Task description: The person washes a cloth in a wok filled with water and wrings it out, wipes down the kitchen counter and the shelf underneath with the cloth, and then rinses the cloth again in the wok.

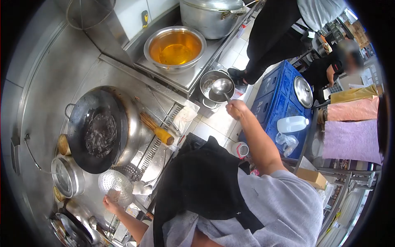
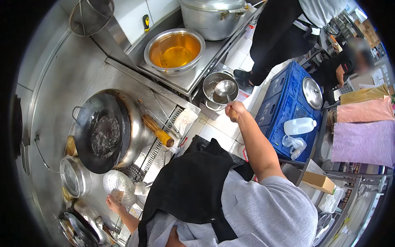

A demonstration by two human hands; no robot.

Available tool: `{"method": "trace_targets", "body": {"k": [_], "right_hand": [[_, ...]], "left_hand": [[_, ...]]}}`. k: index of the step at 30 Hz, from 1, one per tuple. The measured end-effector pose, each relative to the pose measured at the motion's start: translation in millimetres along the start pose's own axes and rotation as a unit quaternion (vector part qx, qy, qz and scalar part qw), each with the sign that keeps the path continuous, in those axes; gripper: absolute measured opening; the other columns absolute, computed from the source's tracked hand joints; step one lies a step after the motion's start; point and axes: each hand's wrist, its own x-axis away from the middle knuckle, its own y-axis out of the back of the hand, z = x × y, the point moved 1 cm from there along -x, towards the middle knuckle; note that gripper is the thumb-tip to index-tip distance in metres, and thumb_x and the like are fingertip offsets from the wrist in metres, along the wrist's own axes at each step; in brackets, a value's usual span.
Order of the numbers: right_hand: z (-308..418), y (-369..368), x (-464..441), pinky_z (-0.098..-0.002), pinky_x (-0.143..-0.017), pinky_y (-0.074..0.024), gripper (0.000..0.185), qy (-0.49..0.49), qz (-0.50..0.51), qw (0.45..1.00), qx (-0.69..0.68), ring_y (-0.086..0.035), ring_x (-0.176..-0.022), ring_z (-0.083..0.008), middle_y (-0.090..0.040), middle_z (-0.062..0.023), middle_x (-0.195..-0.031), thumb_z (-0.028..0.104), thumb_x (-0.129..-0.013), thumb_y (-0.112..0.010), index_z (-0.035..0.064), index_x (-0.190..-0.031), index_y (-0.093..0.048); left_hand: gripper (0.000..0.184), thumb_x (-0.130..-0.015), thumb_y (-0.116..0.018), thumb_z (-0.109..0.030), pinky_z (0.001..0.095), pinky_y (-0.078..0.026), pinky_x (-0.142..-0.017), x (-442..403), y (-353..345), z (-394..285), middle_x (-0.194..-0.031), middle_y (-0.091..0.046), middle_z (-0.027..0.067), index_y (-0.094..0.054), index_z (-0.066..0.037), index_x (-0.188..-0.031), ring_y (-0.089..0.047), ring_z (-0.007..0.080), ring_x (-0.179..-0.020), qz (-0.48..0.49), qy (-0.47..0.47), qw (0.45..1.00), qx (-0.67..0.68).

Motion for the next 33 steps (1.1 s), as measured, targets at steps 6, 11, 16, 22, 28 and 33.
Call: {"method": "trace_targets", "body": {"k": [6,11,16,22,28,33], "right_hand": [[9.3,-35.9,-21.2,-0.0258,-0.045,-0.0501,0.009,0.058,-0.043,0.996,-0.053,-0.051,-0.051,-0.0146,-0.049,-0.0077,-0.070,-0.003,-0.089,-0.044,0.0021,-0.095,-0.040],[19.9,-32.2,-66.2,-0.0230,-0.045,-0.0490,0.007,0.052,-0.054,0.994,-0.082,-0.051,-0.051,-0.0145,-0.045,-0.0070,-0.068,-0.005,-0.088,-0.040,-0.0003,-0.086,-0.036],[29.2,-43.1,-83.8,-0.0226,-0.045,-0.0495,0.008,0.050,-0.024,0.997,-0.061,-0.052,-0.050,-0.0147,-0.046,-0.0066,-0.068,-0.004,-0.089,-0.038,-0.0008,-0.082,-0.036],[34.6,-59.3,-102.9,-0.0222,-0.044,-0.0482,0.008,0.054,-0.029,0.997,-0.036,-0.051,-0.048,-0.0134,-0.046,-0.0046,-0.065,-0.001,-0.091,-0.037,0.0009,-0.084,-0.038],[29.2,-66.6,-111.4,-0.0217,-0.046,-0.0485,0.008,0.057,-0.032,0.997,-0.038,-0.051,-0.051,-0.0133,-0.047,-0.0054,-0.069,0.001,-0.093,-0.039,0.0002,-0.085,-0.039],[1.7,-39.9,-95.3,-0.0214,-0.048,-0.0441,0.009,0.090,0.048,0.992,-0.074,-0.045,-0.054,-0.0116,-0.043,-0.0034,-0.069,-0.002,-0.093,-0.036,0.0005,-0.085,-0.040]], "left_hand": [[0.026,-0.097,-0.064,-0.024,0.0337,-0.052,-0.085,2.6,14.8,11.6,-0.101,-0.063,0.0074,-0.058,-0.002,-0.111,-0.061,0.0173,-0.095,0.004,0.023,0.996,0.086],[0.028,-0.097,-0.064,-0.025,0.0333,-0.051,-0.086,2.7,30.0,18.8,-0.104,-0.062,0.0075,-0.057,-0.002,-0.112,-0.060,0.0175,-0.097,0.000,0.034,0.995,0.094],[0.033,-0.097,-0.065,-0.028,0.0329,-0.051,-0.088,11.4,33.7,12.0,-0.107,-0.062,0.0084,-0.055,-0.002,-0.114,-0.061,0.0180,-0.101,0.010,0.035,0.994,0.101],[0.027,-0.098,-0.064,-0.027,0.0335,-0.054,-0.085,13.8,38.7,-1.1,-0.106,-0.064,0.0092,-0.056,-0.004,-0.111,-0.063,0.0188,-0.098,0.006,0.035,0.994,0.103],[0.026,-0.099,-0.063,-0.027,0.0321,-0.052,-0.083,7.8,43.6,-9.2,-0.101,-0.061,0.0063,-0.057,-0.005,-0.111,-0.061,0.0163,-0.095,0.016,0.034,0.994,0.102],[0.025,-0.098,-0.064,-0.026,0.0307,-0.055,-0.074,3.0,35.0,-18.7,-0.097,-0.064,0.0063,-0.058,-0.004,-0.109,-0.064,0.0157,-0.086,0.010,0.025,0.997,0.067]]}}
